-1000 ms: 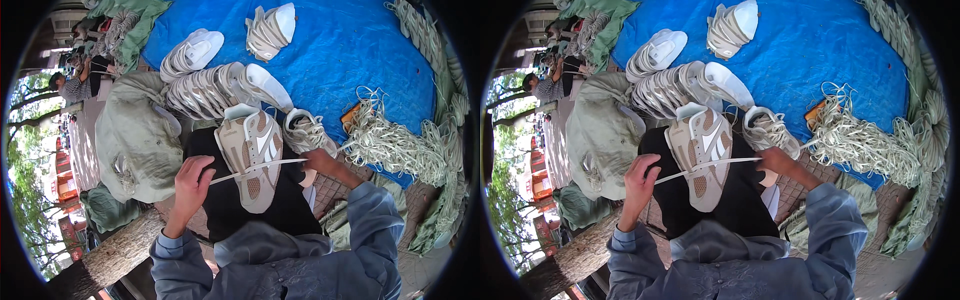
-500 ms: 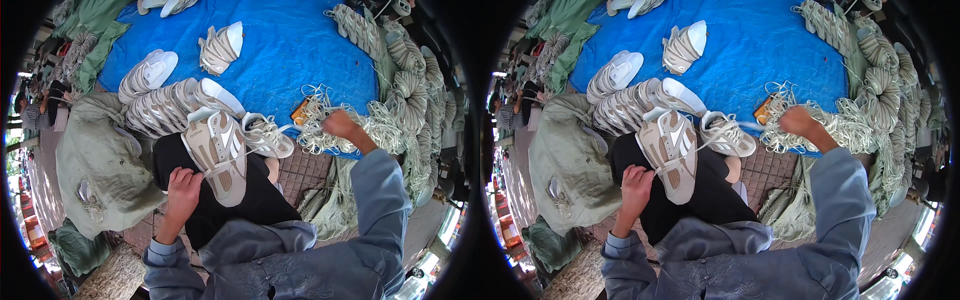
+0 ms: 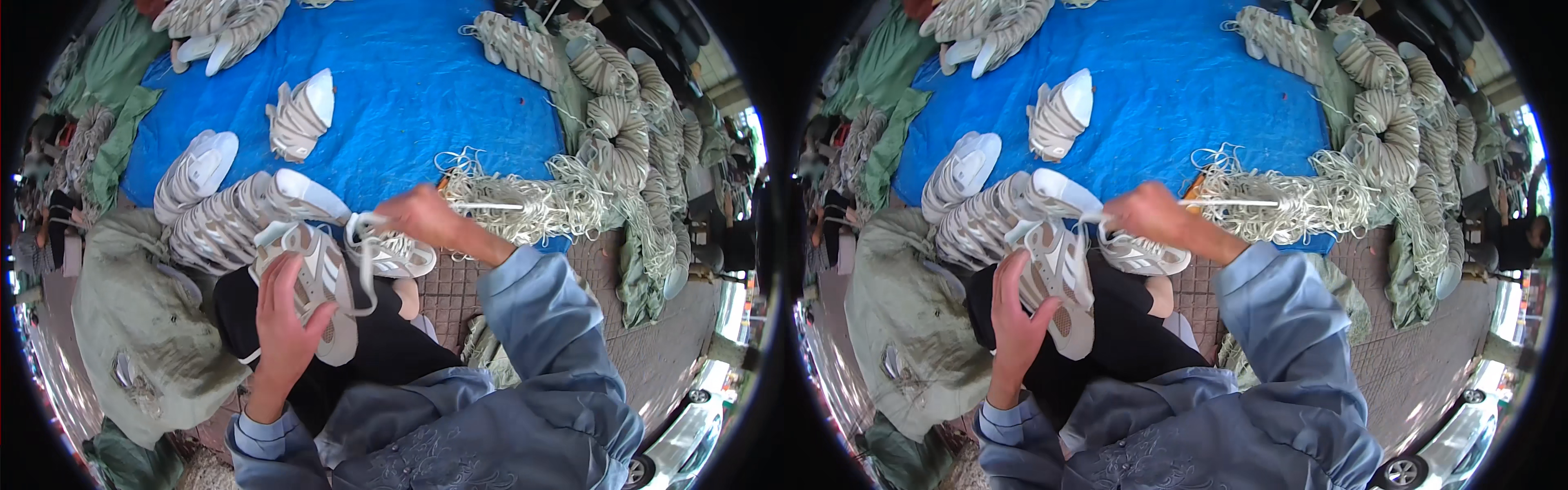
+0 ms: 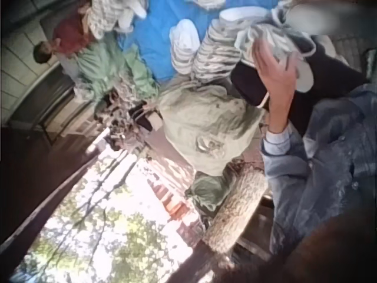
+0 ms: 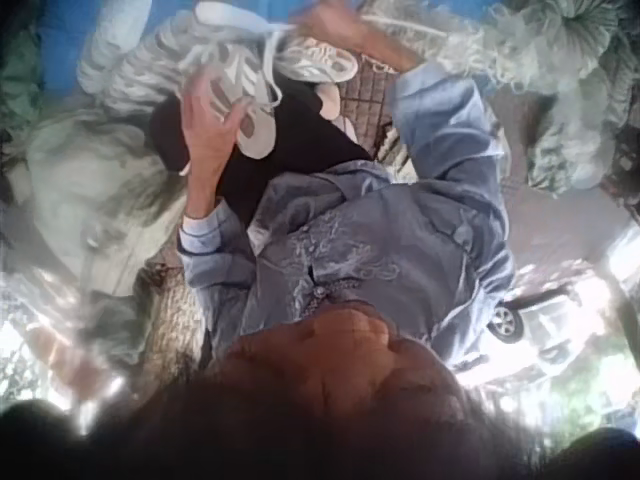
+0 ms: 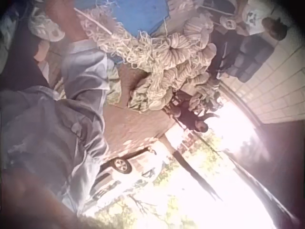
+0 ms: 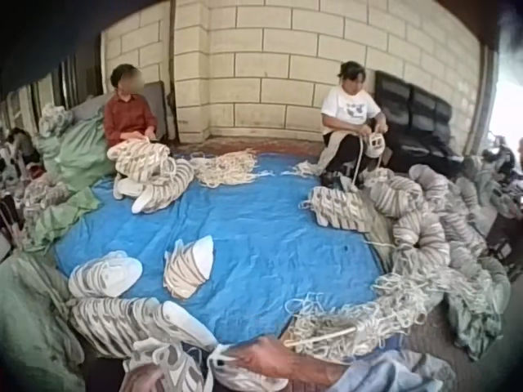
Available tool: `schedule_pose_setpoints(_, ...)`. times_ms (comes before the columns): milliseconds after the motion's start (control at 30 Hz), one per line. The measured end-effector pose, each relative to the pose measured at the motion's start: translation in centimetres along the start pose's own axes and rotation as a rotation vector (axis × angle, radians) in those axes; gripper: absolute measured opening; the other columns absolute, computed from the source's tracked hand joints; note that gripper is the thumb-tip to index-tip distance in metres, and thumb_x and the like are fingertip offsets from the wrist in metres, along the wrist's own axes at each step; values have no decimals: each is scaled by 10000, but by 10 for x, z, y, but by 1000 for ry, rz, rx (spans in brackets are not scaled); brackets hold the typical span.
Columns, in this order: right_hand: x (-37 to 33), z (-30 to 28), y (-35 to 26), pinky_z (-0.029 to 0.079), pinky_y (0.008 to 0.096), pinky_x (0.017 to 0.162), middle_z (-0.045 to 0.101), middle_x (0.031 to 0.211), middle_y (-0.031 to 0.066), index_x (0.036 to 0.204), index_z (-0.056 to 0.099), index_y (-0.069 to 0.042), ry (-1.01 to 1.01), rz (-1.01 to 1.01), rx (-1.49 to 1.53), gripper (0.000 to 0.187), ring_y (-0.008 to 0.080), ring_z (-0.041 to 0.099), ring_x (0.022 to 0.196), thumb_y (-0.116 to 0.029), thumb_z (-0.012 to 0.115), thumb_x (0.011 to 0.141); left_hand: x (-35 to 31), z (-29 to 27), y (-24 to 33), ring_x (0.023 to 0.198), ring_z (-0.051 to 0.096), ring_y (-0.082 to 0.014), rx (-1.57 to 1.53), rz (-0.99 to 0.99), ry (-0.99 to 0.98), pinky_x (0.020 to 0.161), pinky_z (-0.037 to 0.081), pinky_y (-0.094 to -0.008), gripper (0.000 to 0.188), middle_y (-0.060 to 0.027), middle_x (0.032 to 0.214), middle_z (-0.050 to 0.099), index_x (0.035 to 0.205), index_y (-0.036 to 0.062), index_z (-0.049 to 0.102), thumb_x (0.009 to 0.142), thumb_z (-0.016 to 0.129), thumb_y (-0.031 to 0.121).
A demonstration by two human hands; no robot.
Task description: The person laces a white sneaker by threading a white shoelace through the eyelets, pulling it tight, and tying a knot. They then pick up a second white sneaker and begin lacing it in the same manner.
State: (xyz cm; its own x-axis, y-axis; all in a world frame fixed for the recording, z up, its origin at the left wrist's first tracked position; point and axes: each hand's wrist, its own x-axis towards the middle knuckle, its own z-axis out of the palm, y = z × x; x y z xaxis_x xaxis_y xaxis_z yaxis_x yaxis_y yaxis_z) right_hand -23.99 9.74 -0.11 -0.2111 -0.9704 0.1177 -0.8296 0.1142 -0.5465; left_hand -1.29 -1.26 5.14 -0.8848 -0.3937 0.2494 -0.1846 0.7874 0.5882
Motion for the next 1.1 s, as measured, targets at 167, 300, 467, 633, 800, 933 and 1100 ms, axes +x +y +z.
schedule_pose_setpoints(167,-43,22,1,445,344,495,559,603,80,754,608,-80,287,-67,463,153,265,563,559,-146,660,627,50,81,29,713,575,-213,-756,-254,-426,637,458,-314,478,-123,854,561,1163,-20,400,768,614,141)
schedule_pose_setpoints(300,-82,25,49,435,328,622,579,753,78,885,619,-82,236,32,373,339,248,557,712,-106,706,559,49,75,28,354,352,-72,-1270,-796,-764,359,280,-227,247,-19,484,428,992,-28,539,874,454,171)
schedule_pose_setpoints(467,-164,37,158,375,379,806,565,973,61,1025,573,-125,211,455,-4,547,245,509,952,-140,720,499,68,23,13,287,238,-85,-1453,-719,-209,302,212,-248,277,-11,401,316,905,-13,519,907,381,227)
schedule_pose_setpoints(633,-242,50,252,359,416,832,500,1060,57,1113,499,-166,140,876,-372,639,248,459,1024,-152,709,510,82,-2,-11,359,276,-84,-1603,-613,-84,337,241,-230,303,-9,490,328,1024,5,469,937,298,239)
schedule_pose_setpoints(800,-261,77,293,358,436,802,498,1065,60,1044,528,-165,-4,912,-527,401,250,467,1006,-175,608,650,74,-41,-61,388,254,-78,-1755,-557,166,353,229,-229,379,-1,517,298,1153,-52,400,945,270,237)
schedule_pose_setpoints(933,-272,86,318,362,442,807,525,1030,69,985,551,-148,-119,1054,-449,428,261,473,1012,-181,708,589,45,-94,-86,393,256,-75,-1602,-290,120,362,246,-224,322,-6,524,326,1126,-54,417,933,328,188)
schedule_pose_setpoints(1100,-287,80,336,392,440,778,566,959,94,874,600,-109,124,940,-328,194,243,516,957,-98,488,717,11,-141,-93,394,227,-59,-1400,-365,338,430,231,-205,154,18,510,291,925,-23,451,905,380,113)
